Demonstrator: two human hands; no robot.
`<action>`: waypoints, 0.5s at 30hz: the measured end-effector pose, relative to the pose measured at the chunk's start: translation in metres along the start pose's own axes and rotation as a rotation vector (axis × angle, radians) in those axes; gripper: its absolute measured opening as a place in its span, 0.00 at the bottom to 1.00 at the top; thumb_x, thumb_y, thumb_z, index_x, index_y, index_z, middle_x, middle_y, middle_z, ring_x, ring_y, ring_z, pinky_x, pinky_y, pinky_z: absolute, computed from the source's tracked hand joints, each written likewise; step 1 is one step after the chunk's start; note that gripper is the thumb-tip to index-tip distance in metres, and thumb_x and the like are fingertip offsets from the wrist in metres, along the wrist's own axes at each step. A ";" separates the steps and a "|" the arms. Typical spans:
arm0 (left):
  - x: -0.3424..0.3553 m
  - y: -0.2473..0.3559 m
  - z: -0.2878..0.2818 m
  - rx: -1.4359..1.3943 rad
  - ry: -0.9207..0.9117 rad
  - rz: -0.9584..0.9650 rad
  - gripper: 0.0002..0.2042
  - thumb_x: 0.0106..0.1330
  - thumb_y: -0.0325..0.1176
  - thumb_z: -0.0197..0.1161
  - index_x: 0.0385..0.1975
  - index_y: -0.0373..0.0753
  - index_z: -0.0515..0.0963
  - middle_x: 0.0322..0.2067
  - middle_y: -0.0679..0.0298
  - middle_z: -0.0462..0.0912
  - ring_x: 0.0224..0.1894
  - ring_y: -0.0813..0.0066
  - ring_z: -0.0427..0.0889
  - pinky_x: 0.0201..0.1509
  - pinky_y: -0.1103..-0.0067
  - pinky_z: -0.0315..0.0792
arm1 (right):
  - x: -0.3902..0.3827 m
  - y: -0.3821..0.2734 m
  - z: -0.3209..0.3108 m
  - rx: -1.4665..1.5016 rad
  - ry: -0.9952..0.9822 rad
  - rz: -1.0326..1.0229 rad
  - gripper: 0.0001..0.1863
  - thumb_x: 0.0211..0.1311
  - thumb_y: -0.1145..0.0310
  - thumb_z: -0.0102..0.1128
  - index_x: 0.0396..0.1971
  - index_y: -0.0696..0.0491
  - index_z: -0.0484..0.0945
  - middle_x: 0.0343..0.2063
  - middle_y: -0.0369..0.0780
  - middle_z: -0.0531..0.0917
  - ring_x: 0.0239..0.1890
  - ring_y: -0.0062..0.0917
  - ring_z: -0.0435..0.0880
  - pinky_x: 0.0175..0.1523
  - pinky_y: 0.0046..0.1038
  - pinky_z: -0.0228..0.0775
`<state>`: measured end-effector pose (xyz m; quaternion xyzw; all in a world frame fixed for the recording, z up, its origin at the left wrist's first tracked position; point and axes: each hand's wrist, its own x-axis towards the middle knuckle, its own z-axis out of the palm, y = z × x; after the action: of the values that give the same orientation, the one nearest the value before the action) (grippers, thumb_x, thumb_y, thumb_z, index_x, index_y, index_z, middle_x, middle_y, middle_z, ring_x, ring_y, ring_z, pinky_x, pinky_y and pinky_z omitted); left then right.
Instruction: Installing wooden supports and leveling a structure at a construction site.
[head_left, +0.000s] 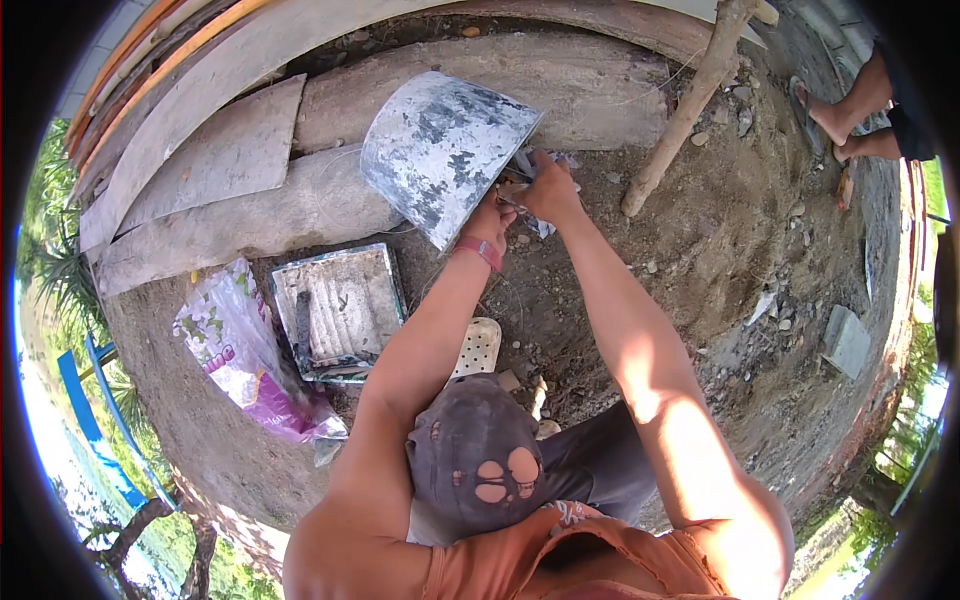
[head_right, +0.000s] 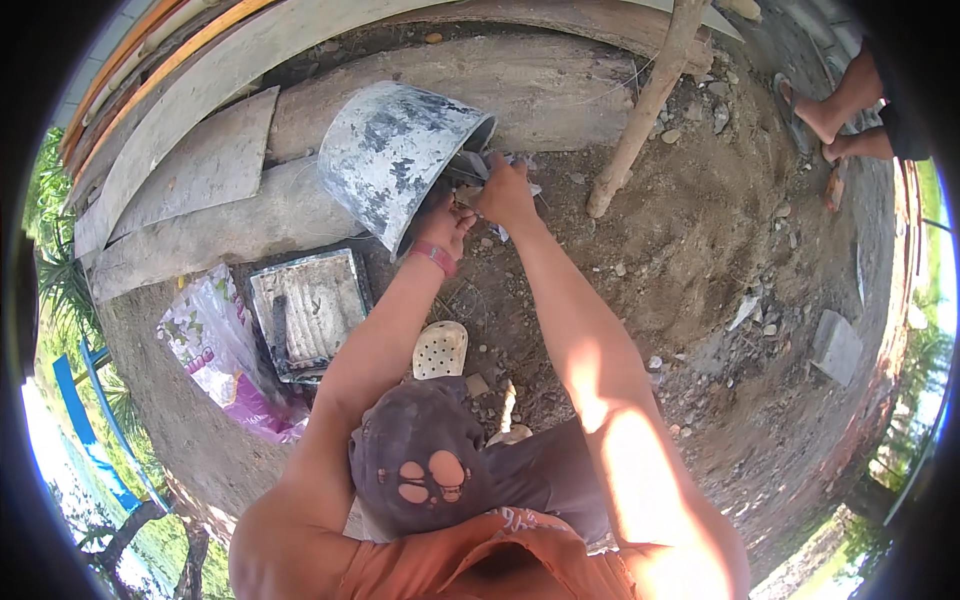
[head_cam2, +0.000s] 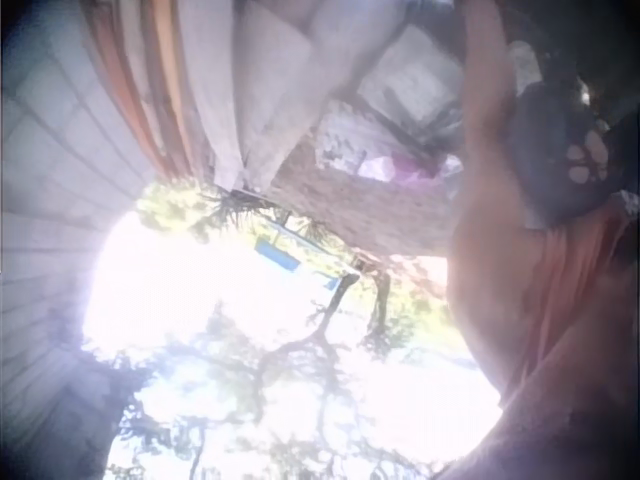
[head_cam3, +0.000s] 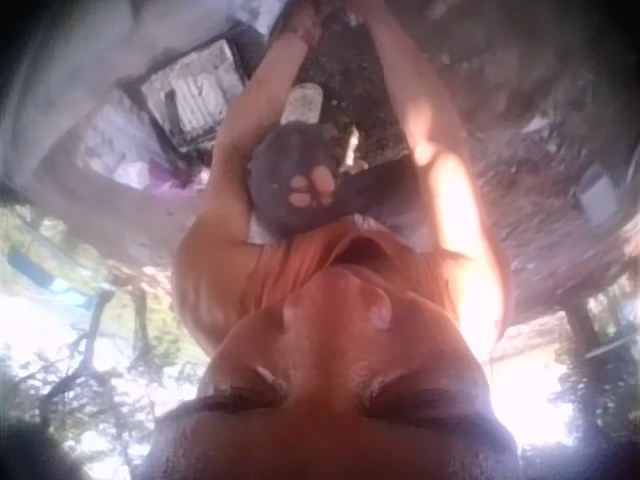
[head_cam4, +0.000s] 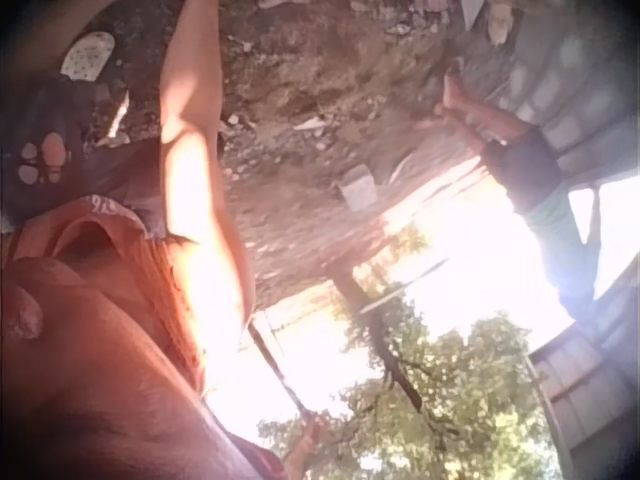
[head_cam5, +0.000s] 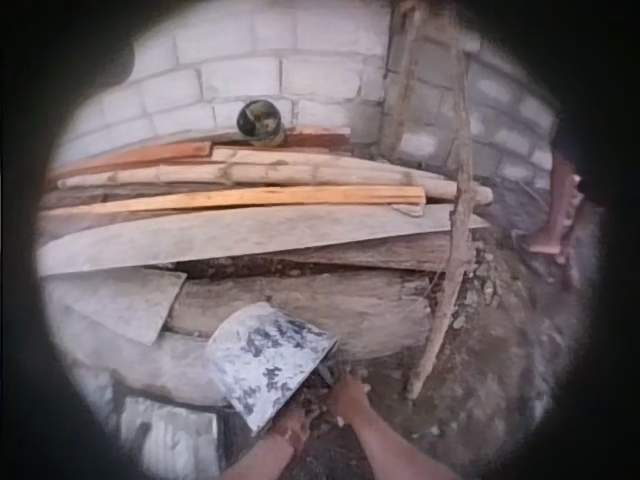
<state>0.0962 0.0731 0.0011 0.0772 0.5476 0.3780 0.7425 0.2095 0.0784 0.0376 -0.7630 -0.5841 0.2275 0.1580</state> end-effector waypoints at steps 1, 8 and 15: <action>-0.003 0.004 0.000 -0.058 -0.024 0.011 0.07 0.62 0.36 0.50 0.37 0.42 0.66 0.32 0.65 0.71 0.28 0.75 0.72 0.34 0.75 0.70 | 0.005 -0.007 0.000 0.002 -0.007 -0.005 0.32 0.35 0.59 0.66 0.45 0.53 0.67 0.39 0.47 0.74 0.44 0.46 0.70 0.50 0.37 0.63; -0.007 0.107 -0.026 -0.521 -0.348 0.145 0.15 0.61 0.38 0.52 0.44 0.38 0.68 0.44 0.62 0.73 0.47 0.68 0.72 0.49 0.71 0.70 | 0.037 -0.115 -0.030 0.122 -0.109 -0.531 0.28 0.41 0.61 0.61 0.47 0.53 0.69 0.47 0.47 0.71 0.52 0.38 0.67 0.56 0.32 0.58; -0.010 0.238 -0.013 -0.194 -0.226 0.201 0.14 0.64 0.37 0.43 0.46 0.39 0.68 0.45 0.57 0.72 0.47 0.62 0.71 0.49 0.65 0.69 | 0.031 -0.148 -0.069 0.281 -0.125 -0.620 0.22 0.46 0.66 0.58 0.43 0.58 0.68 0.36 0.49 0.77 0.42 0.39 0.75 0.47 0.34 0.66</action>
<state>-0.0295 0.2298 0.1293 0.1015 0.4113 0.4904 0.7616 0.1311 0.1497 0.1657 -0.5045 -0.7597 0.2930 0.2872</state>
